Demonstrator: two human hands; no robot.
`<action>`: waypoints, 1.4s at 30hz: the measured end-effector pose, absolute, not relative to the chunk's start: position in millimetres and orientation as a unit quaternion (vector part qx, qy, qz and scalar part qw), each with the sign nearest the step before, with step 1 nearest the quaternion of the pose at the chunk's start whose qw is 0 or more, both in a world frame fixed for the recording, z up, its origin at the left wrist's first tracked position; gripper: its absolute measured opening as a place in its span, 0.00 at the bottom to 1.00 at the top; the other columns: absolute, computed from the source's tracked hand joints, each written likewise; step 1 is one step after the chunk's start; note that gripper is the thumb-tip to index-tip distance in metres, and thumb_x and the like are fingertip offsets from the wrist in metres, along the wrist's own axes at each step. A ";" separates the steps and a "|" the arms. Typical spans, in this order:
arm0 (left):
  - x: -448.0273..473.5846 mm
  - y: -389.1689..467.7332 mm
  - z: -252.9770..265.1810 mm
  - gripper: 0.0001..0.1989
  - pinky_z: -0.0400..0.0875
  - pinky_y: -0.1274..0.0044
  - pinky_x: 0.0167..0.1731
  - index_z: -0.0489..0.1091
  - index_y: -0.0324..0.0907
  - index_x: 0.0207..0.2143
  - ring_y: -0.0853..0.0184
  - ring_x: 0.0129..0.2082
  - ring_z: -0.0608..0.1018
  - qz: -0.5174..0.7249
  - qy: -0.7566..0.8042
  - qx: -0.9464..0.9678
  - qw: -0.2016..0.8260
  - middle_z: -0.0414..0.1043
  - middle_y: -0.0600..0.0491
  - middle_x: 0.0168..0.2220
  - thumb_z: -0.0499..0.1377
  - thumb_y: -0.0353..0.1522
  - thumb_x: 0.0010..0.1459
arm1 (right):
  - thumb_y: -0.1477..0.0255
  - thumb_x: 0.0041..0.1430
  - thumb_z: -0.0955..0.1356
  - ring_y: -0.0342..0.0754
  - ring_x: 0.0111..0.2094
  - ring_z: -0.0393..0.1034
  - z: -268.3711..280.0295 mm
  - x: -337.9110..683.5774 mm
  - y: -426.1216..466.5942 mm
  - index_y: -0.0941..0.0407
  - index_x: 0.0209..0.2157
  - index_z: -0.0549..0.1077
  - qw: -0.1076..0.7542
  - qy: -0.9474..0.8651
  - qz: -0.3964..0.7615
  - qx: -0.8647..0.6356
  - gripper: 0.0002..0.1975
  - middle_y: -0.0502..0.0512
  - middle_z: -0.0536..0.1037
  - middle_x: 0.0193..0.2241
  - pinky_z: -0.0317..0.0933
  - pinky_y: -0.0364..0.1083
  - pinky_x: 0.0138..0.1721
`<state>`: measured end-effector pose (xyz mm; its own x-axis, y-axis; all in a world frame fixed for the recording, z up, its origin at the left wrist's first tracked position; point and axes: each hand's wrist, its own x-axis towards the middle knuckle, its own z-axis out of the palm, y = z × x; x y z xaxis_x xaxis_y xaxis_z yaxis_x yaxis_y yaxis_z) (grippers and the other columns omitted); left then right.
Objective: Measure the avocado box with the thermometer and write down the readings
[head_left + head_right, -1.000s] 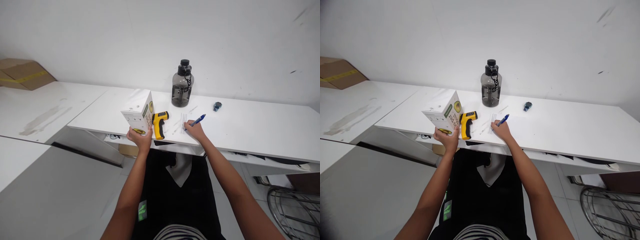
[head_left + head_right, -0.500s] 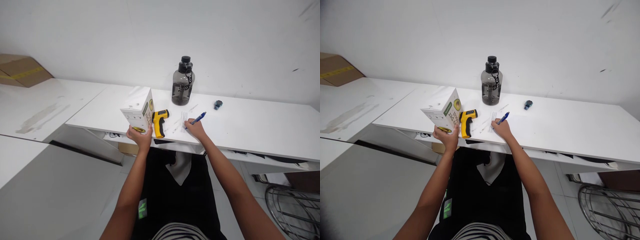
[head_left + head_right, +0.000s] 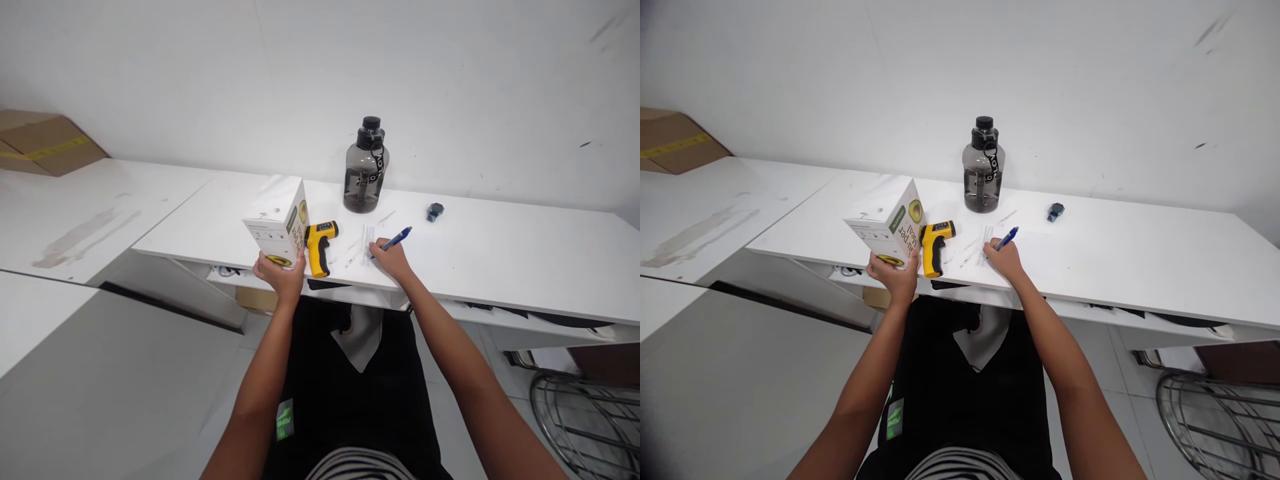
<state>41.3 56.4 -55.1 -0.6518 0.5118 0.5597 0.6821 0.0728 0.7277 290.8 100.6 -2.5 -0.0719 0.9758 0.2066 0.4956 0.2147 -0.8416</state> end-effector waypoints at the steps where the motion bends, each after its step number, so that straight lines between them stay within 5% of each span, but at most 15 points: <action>1: 41.2 56.4 -54.9 0.43 0.45 0.58 0.59 0.47 0.35 0.58 0.52 0.56 0.60 -0.544 -0.728 -0.410 0.078 0.58 0.37 0.53 0.63 0.43 0.46 | 0.67 0.53 0.63 0.41 0.20 0.48 -2.2 290.6 100.5 0.53 0.15 0.50 0.400 -0.669 0.301 -0.549 0.19 0.43 0.50 0.15 0.45 0.43 0.24; 42: 39.4 58.2 -60.1 0.42 0.49 0.59 0.57 0.47 0.35 0.57 0.54 0.54 0.63 -0.526 -0.736 -0.416 0.095 0.59 0.38 0.52 0.62 0.44 0.46 | 0.66 0.54 0.63 0.42 0.21 0.53 -1.9 293.1 101.8 0.53 0.15 0.54 0.435 -0.651 0.312 -0.537 0.18 0.44 0.57 0.15 0.50 0.43 0.27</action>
